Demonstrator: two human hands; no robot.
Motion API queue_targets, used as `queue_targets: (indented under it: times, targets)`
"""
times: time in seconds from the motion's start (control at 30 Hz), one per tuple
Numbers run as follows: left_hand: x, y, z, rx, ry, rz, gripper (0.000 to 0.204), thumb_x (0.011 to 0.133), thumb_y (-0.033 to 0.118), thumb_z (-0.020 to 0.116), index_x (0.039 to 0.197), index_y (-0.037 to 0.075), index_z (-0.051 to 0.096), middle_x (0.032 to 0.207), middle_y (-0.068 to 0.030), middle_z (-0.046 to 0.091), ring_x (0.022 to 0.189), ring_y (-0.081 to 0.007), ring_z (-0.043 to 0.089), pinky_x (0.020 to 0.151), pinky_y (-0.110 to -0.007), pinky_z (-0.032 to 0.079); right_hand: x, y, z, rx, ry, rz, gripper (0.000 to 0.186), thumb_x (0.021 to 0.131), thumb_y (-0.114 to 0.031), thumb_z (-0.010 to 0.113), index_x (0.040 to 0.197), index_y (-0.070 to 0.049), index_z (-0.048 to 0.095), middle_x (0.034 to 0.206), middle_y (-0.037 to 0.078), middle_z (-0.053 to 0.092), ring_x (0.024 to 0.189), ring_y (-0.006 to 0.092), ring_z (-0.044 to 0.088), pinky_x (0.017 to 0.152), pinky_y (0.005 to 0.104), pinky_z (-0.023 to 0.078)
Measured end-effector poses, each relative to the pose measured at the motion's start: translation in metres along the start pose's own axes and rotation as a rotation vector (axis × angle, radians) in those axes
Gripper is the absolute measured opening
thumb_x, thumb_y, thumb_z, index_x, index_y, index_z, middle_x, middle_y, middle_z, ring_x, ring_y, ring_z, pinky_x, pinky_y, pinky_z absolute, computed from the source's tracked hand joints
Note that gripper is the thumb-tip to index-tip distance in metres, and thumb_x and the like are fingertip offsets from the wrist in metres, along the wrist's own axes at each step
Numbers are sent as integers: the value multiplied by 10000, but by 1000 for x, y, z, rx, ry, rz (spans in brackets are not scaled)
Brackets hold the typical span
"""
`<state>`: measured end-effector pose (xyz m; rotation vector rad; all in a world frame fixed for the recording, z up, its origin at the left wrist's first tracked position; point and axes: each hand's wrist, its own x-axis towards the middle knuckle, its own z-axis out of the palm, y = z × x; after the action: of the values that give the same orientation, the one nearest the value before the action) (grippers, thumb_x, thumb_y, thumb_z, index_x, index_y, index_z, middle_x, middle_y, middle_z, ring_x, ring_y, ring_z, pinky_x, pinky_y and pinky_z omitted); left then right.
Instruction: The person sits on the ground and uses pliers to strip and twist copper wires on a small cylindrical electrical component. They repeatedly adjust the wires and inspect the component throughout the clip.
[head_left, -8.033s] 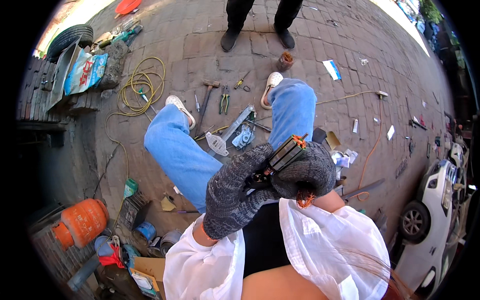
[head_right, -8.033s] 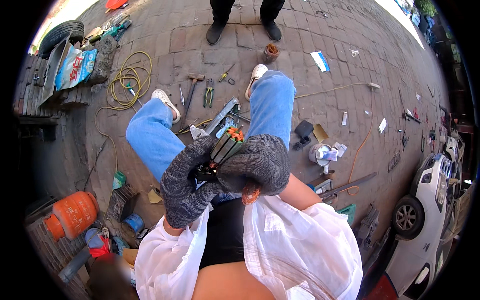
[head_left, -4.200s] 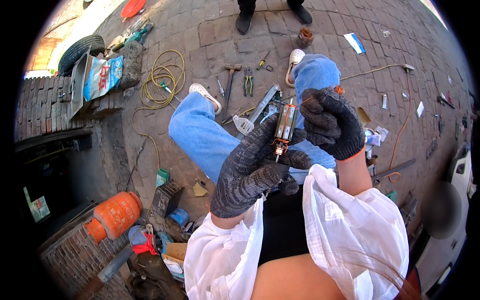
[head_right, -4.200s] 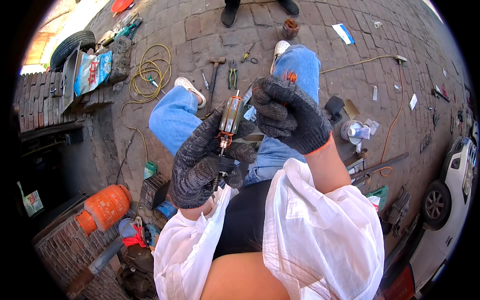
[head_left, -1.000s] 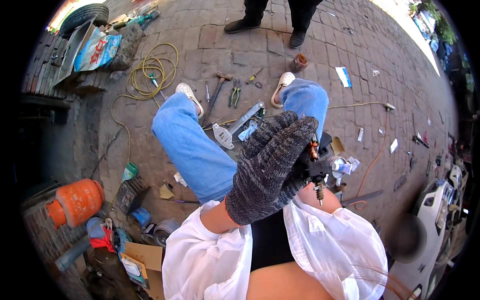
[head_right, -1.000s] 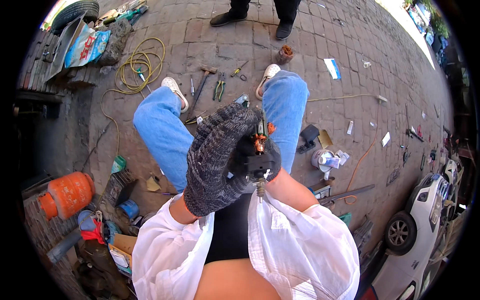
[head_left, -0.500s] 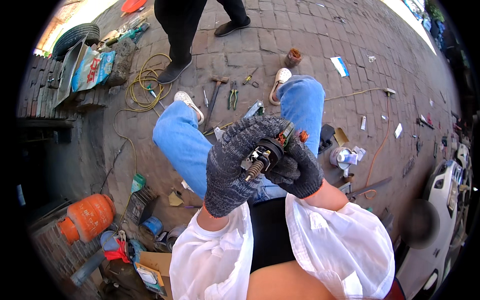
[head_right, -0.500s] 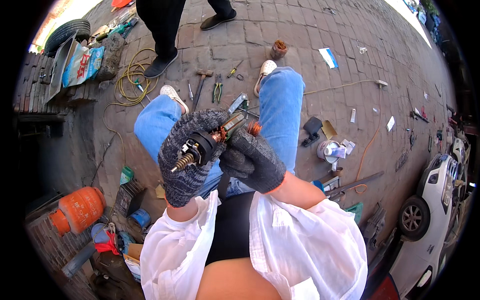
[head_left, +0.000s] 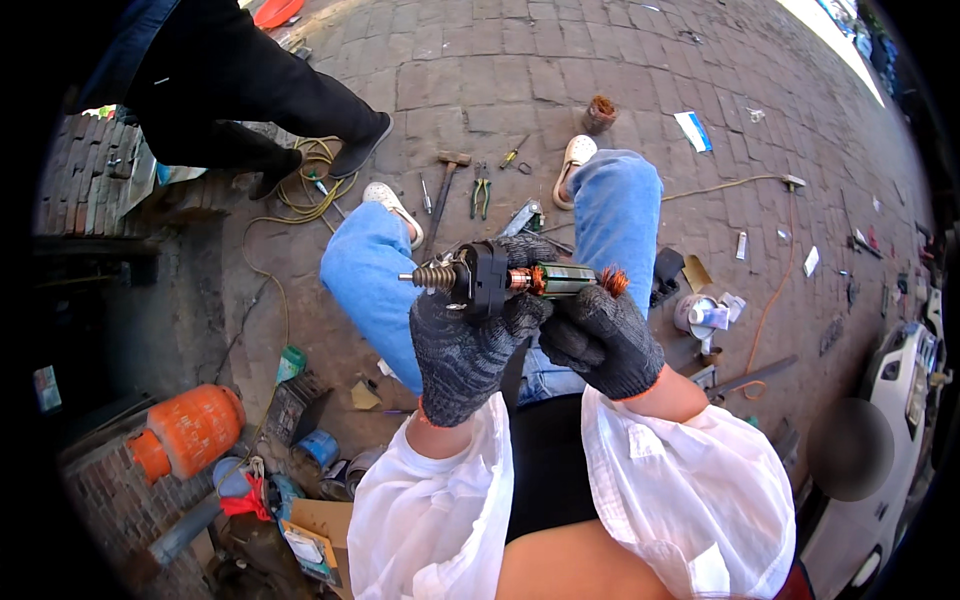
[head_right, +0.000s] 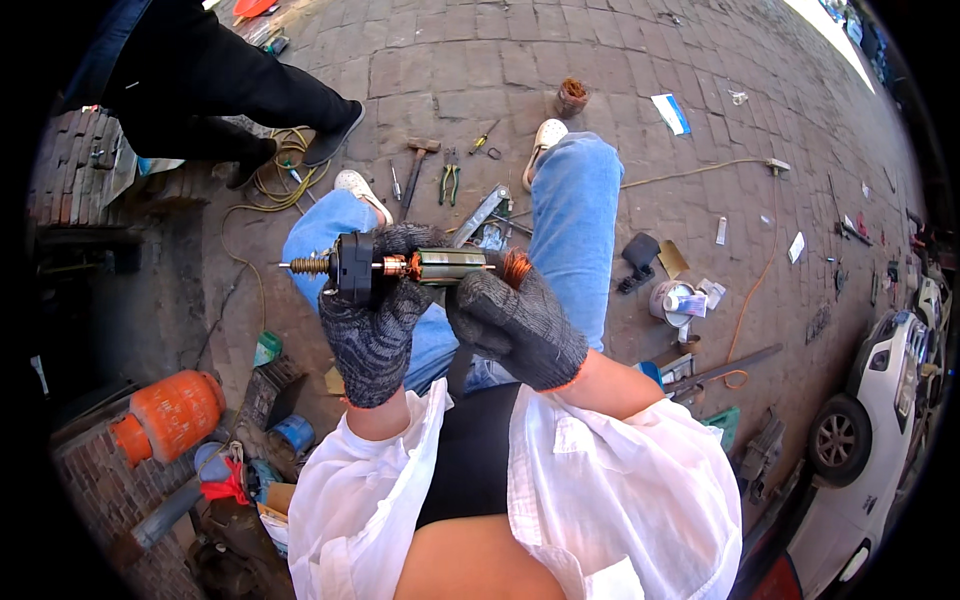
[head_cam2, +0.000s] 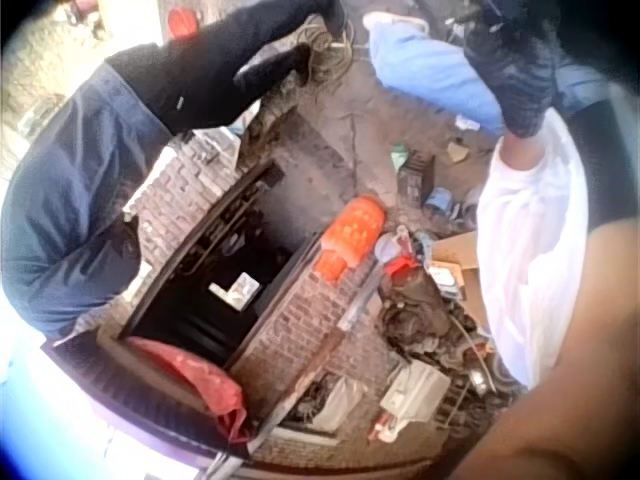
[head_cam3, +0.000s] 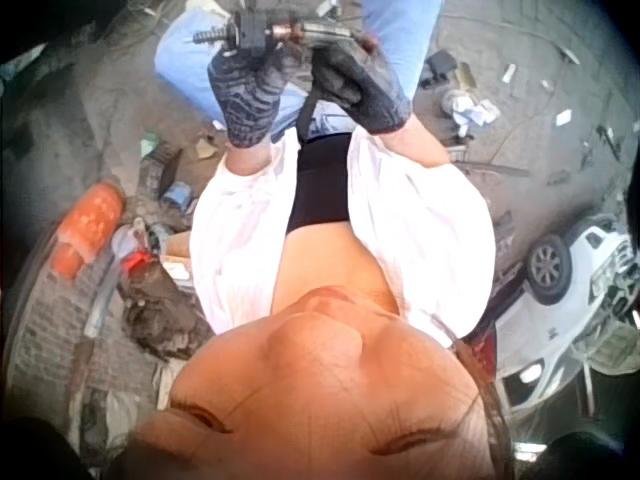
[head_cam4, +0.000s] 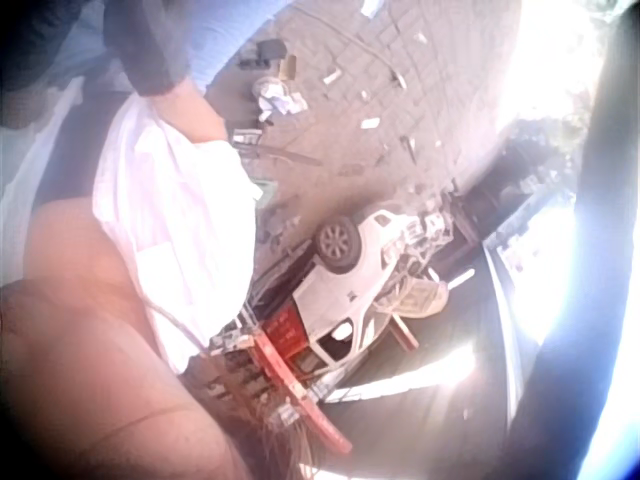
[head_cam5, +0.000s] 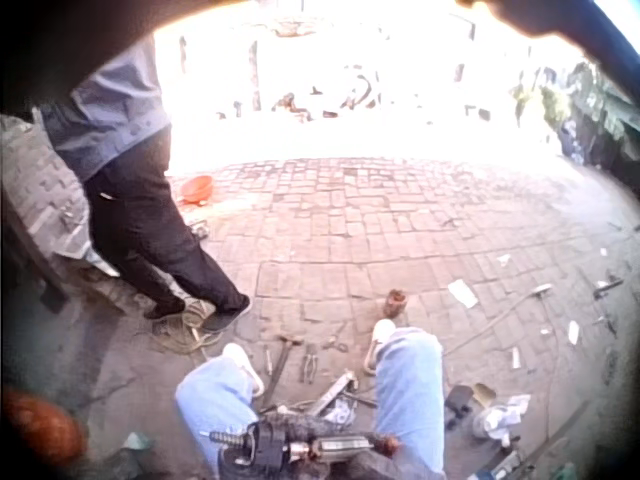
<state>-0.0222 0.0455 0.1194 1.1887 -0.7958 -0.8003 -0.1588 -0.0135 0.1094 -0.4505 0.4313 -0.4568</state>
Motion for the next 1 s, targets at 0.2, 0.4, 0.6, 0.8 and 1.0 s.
queue_targets:
  times: [0.2,0.4,0.6,0.8,1.0]
  targets:
    - [-7,-12,-10,-82,-19,184,460,678,96,744,1067,-32,534,957,-135,604,837,-208,598,745,-305,505,3,1,7,78,-36,5,286,819,-183,591,1024,-2,506,583,3,457,417,41,346,365,177,237]
    - [-2,-8,-11,46,-56,233,507,683,255,748,1027,-54,541,987,-136,590,856,-228,590,774,-345,478,1,0,16,27,24,-15,263,812,-147,581,1012,5,503,570,3,452,418,46,342,371,185,235]
    - [3,-3,-9,139,-28,349,354,683,148,731,947,-29,576,894,-123,623,814,-238,609,743,-344,473,-1,0,16,-47,31,-64,272,809,-144,590,1022,2,505,591,9,486,432,42,366,382,177,270]
    - [-7,-23,-14,-106,-34,263,377,750,172,687,1029,-27,530,953,-138,608,864,-244,601,778,-358,470,-7,-4,18,-241,74,-114,288,764,-93,655,1012,-11,535,745,37,594,617,60,523,525,189,422]
    - [-10,-10,-5,-622,2,-113,445,773,234,668,1089,-22,487,1006,-154,574,887,-247,582,812,-362,473,-8,-3,23,-376,70,-205,389,695,-69,727,1043,-6,564,908,55,626,787,86,569,717,242,483]
